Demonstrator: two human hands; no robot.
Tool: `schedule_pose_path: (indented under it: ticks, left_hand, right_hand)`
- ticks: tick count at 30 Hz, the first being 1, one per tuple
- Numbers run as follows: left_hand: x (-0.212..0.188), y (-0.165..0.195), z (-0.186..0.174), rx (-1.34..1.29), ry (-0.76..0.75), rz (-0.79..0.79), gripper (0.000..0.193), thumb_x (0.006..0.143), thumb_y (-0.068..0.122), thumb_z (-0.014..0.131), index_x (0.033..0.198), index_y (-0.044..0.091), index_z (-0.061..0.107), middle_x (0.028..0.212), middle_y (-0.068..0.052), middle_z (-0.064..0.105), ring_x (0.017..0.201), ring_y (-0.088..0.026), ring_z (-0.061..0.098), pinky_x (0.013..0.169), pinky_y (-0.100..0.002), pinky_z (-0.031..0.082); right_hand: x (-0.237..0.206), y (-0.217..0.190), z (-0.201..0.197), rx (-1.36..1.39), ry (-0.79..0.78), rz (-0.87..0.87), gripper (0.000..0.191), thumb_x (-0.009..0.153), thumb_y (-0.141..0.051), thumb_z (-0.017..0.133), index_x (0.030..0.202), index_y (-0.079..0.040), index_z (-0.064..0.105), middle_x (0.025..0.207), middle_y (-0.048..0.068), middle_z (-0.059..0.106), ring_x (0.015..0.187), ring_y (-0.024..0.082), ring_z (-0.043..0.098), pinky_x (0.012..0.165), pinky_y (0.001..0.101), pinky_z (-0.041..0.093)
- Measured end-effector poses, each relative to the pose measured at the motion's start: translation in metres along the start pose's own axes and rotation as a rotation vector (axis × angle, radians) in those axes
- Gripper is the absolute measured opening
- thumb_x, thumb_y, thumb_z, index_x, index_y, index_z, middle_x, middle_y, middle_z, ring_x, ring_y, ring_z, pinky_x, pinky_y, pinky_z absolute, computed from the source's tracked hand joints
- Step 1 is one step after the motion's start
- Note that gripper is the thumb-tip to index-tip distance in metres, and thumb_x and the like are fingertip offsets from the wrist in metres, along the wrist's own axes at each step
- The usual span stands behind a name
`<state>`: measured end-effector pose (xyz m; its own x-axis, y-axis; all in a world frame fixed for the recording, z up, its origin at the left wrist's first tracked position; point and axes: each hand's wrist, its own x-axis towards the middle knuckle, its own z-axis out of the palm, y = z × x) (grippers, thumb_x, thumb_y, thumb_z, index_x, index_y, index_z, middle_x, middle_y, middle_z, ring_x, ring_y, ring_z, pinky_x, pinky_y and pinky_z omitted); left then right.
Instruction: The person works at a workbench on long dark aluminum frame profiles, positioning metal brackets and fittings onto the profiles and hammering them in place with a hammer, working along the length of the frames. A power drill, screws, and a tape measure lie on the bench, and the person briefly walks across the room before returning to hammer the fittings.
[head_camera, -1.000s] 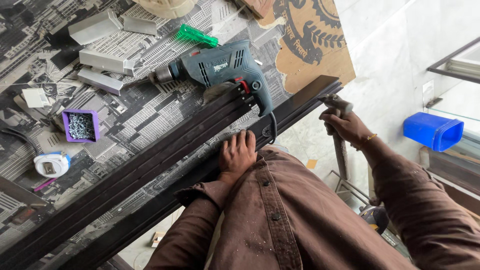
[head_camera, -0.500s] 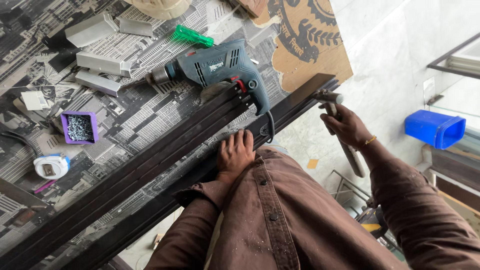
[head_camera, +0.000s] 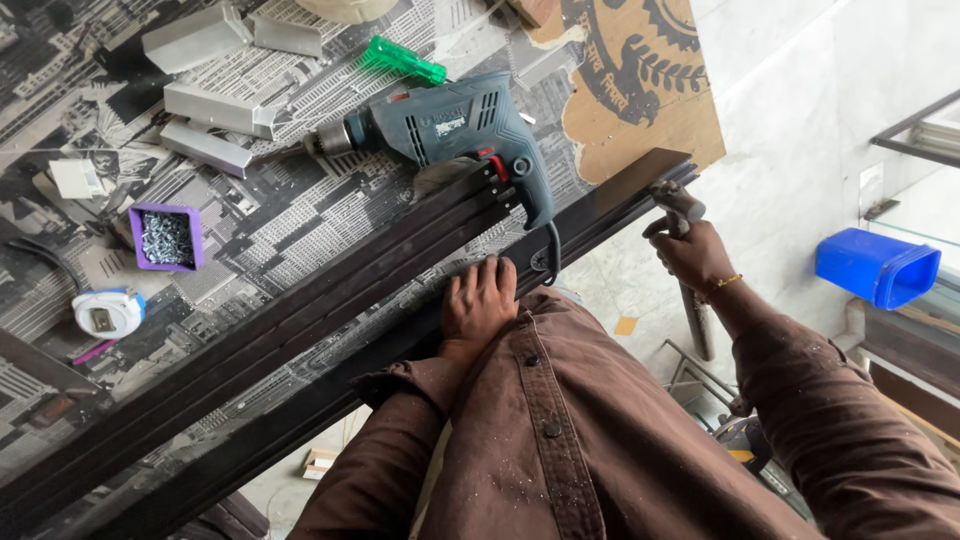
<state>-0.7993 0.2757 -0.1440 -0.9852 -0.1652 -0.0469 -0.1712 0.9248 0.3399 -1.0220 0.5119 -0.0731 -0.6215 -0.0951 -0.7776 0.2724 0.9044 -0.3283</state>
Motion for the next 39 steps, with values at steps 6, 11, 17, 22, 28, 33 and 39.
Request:
schedule_pose_path:
  ticks: [6, 11, 17, 22, 28, 33, 39]
  left_hand:
    - [0.001, -0.003, -0.001, 0.004, -0.014, 0.009, 0.037, 0.086, 0.030, 0.062, 0.117, 0.010, 0.061, 0.113, -0.006, 0.065, 0.092, -0.020, 0.066, 0.070, -0.036, 0.052]
    - [0.005, -0.003, -0.003, 0.032, 0.035, 0.004, 0.026, 0.091, 0.024, 0.058, 0.113, 0.012, 0.062, 0.110, -0.005, 0.066, 0.090, -0.018, 0.066, 0.068, -0.034, 0.051]
    - [0.007, -0.004, -0.006, 0.047, 0.073, -0.013, 0.020, 0.097, 0.020, 0.055, 0.114, 0.012, 0.062, 0.111, -0.005, 0.068, 0.090, -0.018, 0.066, 0.069, -0.032, 0.050]
    - [0.007, -0.006, -0.006, 0.069, 0.057, -0.008, 0.020, 0.098, 0.020, 0.056, 0.114, 0.012, 0.062, 0.111, -0.004, 0.068, 0.090, -0.017, 0.066, 0.070, -0.032, 0.050]
    - [0.007, -0.005, -0.006, 0.062, 0.048, 0.010, 0.020, 0.097, 0.020, 0.056, 0.114, 0.012, 0.062, 0.111, -0.004, 0.067, 0.092, -0.017, 0.067, 0.070, -0.032, 0.050]
    - [0.005, -0.003, -0.004, 0.056, 0.051, 0.018, 0.024, 0.094, 0.023, 0.056, 0.115, 0.011, 0.063, 0.112, -0.004, 0.067, 0.092, -0.018, 0.066, 0.071, -0.034, 0.051]
    - [0.004, 0.001, -0.003, 0.012, 0.037, 0.021, 0.041, 0.085, 0.033, 0.066, 0.118, 0.010, 0.062, 0.114, -0.006, 0.066, 0.093, -0.021, 0.065, 0.073, -0.038, 0.051]
  right_hand:
    - [0.002, -0.001, 0.001, -0.028, 0.013, 0.009, 0.022, 0.089, -0.011, 0.062, 0.103, -0.001, 0.075, 0.070, 0.007, 0.062, 0.061, 0.014, 0.058, 0.056, 0.0317, 0.049]
    - [0.012, 0.003, -0.003, -0.129, 0.042, -0.101, 0.036, 0.083, -0.008, 0.061, 0.119, -0.002, 0.063, 0.089, 0.003, 0.076, 0.067, 0.013, 0.065, 0.061, 0.0320, 0.054]
    - [0.020, 0.007, -0.009, -0.233, 0.034, -0.171, 0.028, 0.086, -0.011, 0.065, 0.112, -0.004, 0.070, 0.089, 0.010, 0.076, 0.076, 0.019, 0.069, 0.069, 0.0358, 0.055]
    - [0.027, 0.008, -0.020, -0.403, -0.001, -0.054, 0.020, 0.088, -0.015, 0.064, 0.104, -0.009, 0.075, 0.085, 0.013, 0.075, 0.075, 0.025, 0.072, 0.071, 0.0387, 0.057]
    - [0.027, 0.014, -0.019, -0.454, 0.028, -0.218, 0.018, 0.088, -0.016, 0.067, 0.101, -0.009, 0.078, 0.084, 0.012, 0.073, 0.072, 0.024, 0.069, 0.068, 0.0384, 0.055]
    - [0.016, 0.019, 0.015, 0.076, 0.029, 0.100, 0.017, 0.091, -0.012, 0.062, 0.097, 0.000, 0.073, 0.070, 0.006, 0.061, 0.059, 0.015, 0.057, 0.052, 0.0330, 0.048]
    - [0.014, 0.019, 0.020, 0.135, 0.027, 0.122, 0.020, 0.093, -0.014, 0.062, 0.098, -0.001, 0.076, 0.069, 0.004, 0.060, 0.057, 0.013, 0.055, 0.051, 0.0311, 0.046]
